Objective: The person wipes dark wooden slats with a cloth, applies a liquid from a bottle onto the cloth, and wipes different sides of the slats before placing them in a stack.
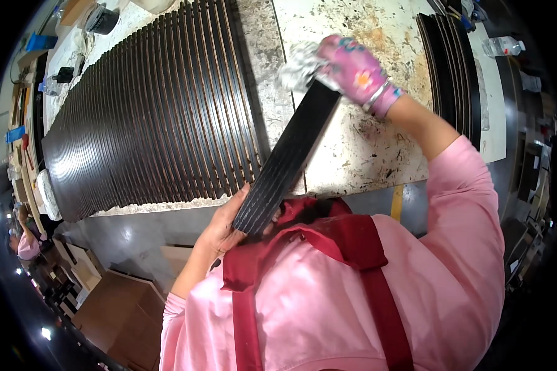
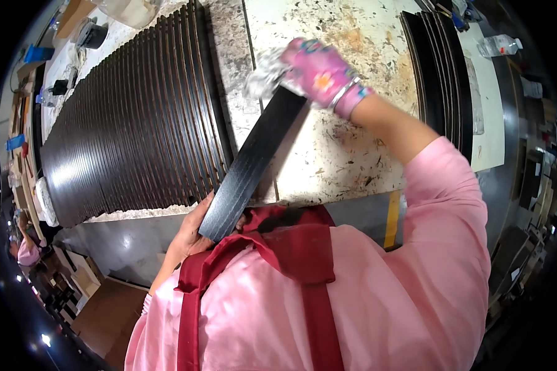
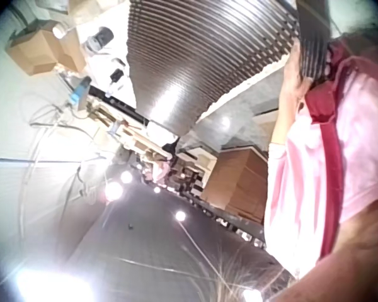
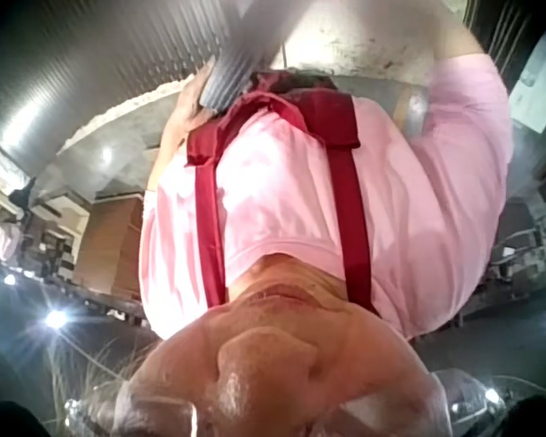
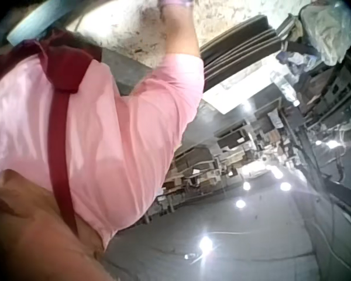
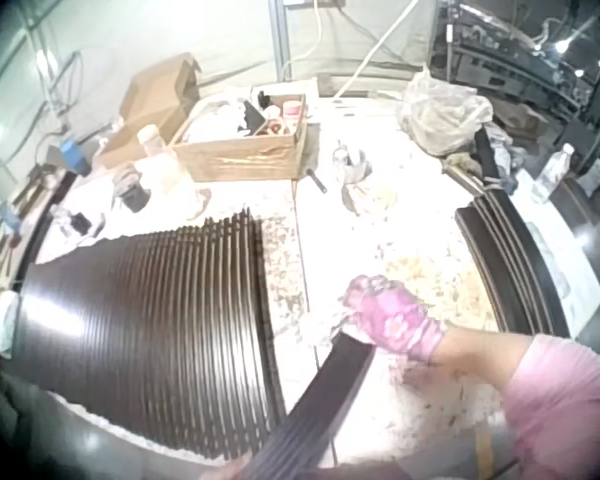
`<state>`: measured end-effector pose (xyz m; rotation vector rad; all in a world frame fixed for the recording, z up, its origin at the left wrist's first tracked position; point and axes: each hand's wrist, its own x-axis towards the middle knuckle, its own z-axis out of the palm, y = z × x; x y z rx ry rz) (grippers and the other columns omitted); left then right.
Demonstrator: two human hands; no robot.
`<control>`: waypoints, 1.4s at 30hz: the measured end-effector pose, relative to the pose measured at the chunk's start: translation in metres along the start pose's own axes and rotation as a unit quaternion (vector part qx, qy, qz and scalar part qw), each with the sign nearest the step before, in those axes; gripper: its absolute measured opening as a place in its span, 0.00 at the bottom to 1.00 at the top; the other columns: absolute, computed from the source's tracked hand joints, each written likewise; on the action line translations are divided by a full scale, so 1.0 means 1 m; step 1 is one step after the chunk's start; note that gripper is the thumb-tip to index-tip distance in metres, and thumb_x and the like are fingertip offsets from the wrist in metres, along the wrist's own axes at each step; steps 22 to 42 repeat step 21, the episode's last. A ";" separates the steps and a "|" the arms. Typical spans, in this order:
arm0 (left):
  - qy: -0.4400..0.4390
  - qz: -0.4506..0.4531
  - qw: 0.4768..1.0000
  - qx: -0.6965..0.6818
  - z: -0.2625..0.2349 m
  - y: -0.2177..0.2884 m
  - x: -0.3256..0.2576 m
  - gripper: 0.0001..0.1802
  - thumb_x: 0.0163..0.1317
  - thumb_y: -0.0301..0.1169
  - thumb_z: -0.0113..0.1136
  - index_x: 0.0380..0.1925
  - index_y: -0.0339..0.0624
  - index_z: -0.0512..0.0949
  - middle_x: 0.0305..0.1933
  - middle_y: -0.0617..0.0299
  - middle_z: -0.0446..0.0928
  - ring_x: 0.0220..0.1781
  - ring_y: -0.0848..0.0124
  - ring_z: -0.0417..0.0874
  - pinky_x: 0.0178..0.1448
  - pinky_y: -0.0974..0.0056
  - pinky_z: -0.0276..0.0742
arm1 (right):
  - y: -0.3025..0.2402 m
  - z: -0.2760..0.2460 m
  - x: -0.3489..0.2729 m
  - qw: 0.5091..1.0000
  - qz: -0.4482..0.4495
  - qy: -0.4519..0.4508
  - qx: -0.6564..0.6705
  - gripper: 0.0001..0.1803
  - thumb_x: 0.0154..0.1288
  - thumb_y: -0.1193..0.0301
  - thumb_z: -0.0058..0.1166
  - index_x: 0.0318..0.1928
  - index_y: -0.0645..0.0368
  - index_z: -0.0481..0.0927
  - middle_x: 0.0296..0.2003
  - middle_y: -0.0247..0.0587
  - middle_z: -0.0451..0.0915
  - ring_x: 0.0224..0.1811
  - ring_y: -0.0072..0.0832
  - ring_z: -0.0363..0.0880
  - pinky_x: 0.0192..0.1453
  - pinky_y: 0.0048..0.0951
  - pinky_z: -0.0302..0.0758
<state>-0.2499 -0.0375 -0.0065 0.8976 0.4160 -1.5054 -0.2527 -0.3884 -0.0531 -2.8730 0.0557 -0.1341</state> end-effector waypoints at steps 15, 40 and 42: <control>0.023 0.000 1.000 -0.004 -0.005 -0.003 0.004 0.28 0.72 0.49 0.33 0.52 0.35 0.69 0.41 0.49 0.78 0.39 0.64 0.81 0.42 0.63 0.80 | -0.062 -0.025 0.014 0.954 0.111 -0.201 0.193 0.10 0.58 0.67 0.53 0.39 0.56 0.76 0.39 0.40 0.75 0.40 0.34 0.77 0.50 0.37 0.74; -0.003 -0.004 1.000 -0.012 -0.009 -0.001 0.005 0.29 0.71 0.50 0.35 0.54 0.34 0.68 0.42 0.49 0.78 0.41 0.63 0.81 0.44 0.63 0.79 | -0.045 -0.022 0.020 0.996 -0.028 -0.090 -0.005 0.06 0.64 0.65 0.53 0.36 0.52 0.78 0.30 0.40 0.76 0.36 0.28 0.78 0.48 0.35 0.75; -0.003 -0.004 1.000 -0.012 -0.009 -0.001 0.005 0.29 0.71 0.50 0.35 0.54 0.34 0.68 0.42 0.49 0.78 0.41 0.63 0.81 0.44 0.63 0.79 | -0.045 -0.022 0.020 0.996 -0.028 -0.090 -0.005 0.06 0.64 0.65 0.53 0.36 0.52 0.78 0.30 0.40 0.76 0.36 0.28 0.78 0.48 0.35 0.75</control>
